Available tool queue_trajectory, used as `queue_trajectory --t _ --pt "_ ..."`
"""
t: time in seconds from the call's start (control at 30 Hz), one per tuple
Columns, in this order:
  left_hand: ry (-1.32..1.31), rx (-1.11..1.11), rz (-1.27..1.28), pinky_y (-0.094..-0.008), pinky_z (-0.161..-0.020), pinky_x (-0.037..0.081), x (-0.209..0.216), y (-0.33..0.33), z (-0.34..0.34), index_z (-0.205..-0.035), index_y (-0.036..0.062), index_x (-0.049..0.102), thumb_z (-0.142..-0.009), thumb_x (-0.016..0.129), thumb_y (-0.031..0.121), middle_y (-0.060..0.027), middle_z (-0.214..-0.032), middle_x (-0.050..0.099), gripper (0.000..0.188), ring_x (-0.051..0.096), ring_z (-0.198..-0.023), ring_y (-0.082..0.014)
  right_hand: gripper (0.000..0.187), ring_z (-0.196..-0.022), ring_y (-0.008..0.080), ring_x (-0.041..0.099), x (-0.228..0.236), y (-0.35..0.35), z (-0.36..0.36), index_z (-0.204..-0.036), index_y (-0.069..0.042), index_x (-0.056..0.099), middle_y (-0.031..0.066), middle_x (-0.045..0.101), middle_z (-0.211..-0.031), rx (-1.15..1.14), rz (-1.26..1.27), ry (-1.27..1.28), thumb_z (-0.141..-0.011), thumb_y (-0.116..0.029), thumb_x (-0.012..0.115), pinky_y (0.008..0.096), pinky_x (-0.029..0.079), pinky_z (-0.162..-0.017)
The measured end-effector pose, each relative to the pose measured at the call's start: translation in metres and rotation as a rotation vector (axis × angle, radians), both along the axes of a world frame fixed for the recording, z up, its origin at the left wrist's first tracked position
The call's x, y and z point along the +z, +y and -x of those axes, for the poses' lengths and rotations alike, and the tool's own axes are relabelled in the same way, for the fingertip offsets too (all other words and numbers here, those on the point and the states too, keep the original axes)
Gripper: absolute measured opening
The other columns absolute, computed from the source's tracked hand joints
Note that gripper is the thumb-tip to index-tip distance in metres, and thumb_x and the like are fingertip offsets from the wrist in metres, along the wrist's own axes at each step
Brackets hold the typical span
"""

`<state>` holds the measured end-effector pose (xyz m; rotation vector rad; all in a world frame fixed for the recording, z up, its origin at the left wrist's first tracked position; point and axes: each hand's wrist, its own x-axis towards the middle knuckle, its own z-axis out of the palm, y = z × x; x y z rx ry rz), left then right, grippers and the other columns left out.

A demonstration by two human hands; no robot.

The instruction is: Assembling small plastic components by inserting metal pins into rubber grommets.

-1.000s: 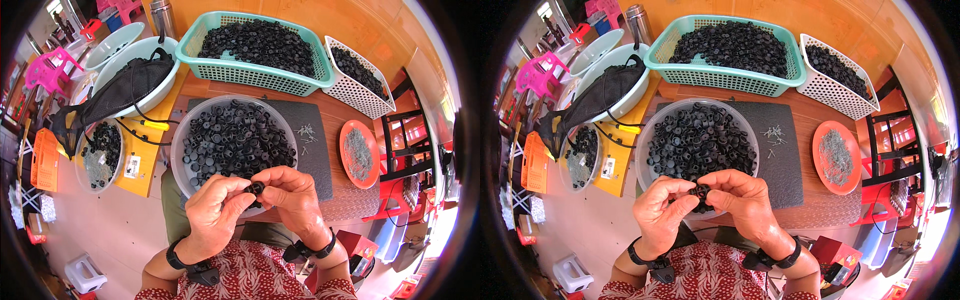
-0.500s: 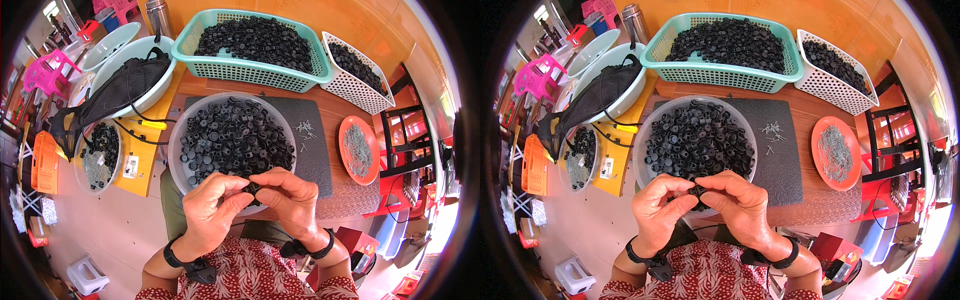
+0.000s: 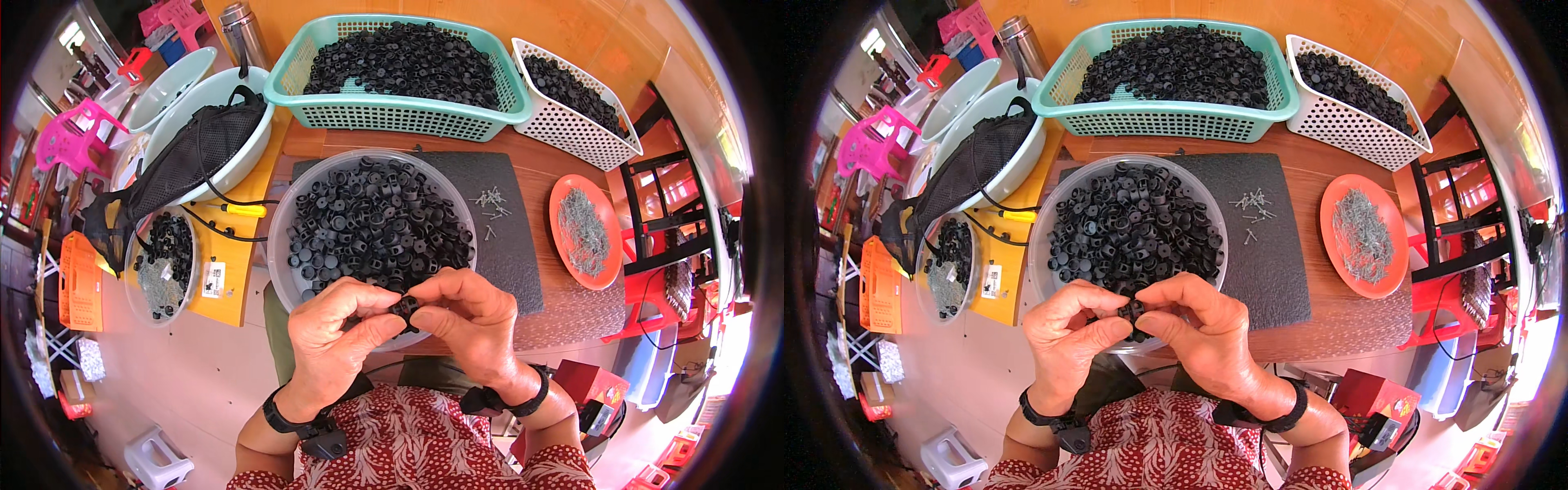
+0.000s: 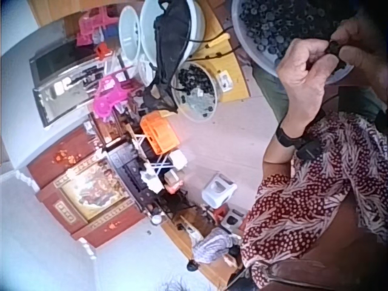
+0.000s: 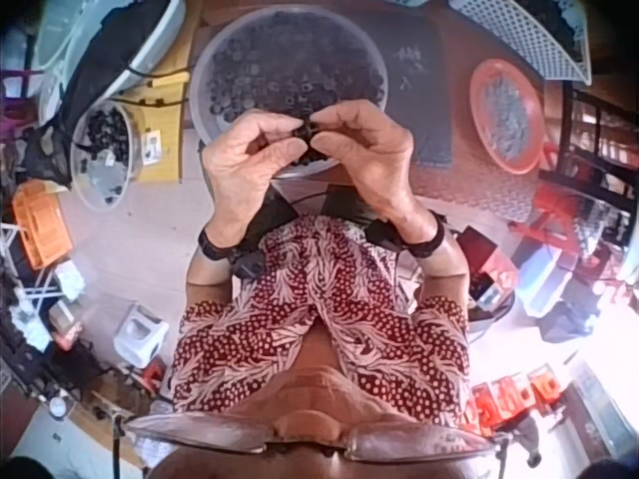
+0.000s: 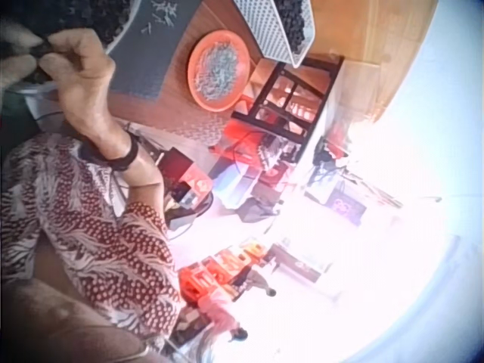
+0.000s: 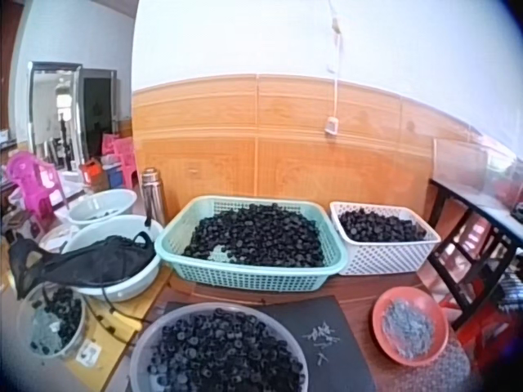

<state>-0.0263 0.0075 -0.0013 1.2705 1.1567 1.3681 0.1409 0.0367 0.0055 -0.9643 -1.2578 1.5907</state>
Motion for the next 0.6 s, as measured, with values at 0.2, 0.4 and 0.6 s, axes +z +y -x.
queue_trajectory --t 0.2,0.4,0.6 --pt "-0.105 -0.016 0.145 -0.0220 -0.067 0.047 0.007 0.001 -0.003 -0.099 -0.0016 0.066 -0.071 0.074 -0.002 -0.0048 -0.083 0.061 0.029 0.058 -0.075 -0.0095 0.021 -0.081 0.0075 0.057 -0.016 0.006 -0.004 -0.098 0.000 0.063 0.0039 0.061 -0.088 0.064 -0.125 0.068 -0.079 0.008 0.063 0.0207 0.047 -0.072" --pt "0.014 -0.117 0.120 -0.0216 -0.067 0.048 0.006 0.005 0.004 -0.101 -0.0009 0.065 -0.071 0.075 0.000 -0.0038 -0.084 0.061 0.032 0.058 -0.074 -0.0090 0.019 -0.076 0.0060 0.056 -0.009 0.003 -0.005 -0.096 -0.001 0.064 0.0014 0.063 -0.084 0.026 -0.004 0.079 -0.079 0.008 0.064 0.0200 0.047 -0.068" --pt "-0.134 -0.222 0.255 -0.0213 -0.068 0.048 0.014 0.008 0.005 -0.100 -0.0047 0.063 -0.073 0.072 -0.002 -0.0043 -0.085 0.063 0.028 0.059 -0.076 -0.0078 0.014 -0.074 0.0058 0.055 -0.015 0.006 -0.010 -0.090 0.000 0.066 0.0014 0.063 -0.083 0.055 -0.008 0.125 -0.078 0.006 0.065 0.0197 0.046 -0.065"
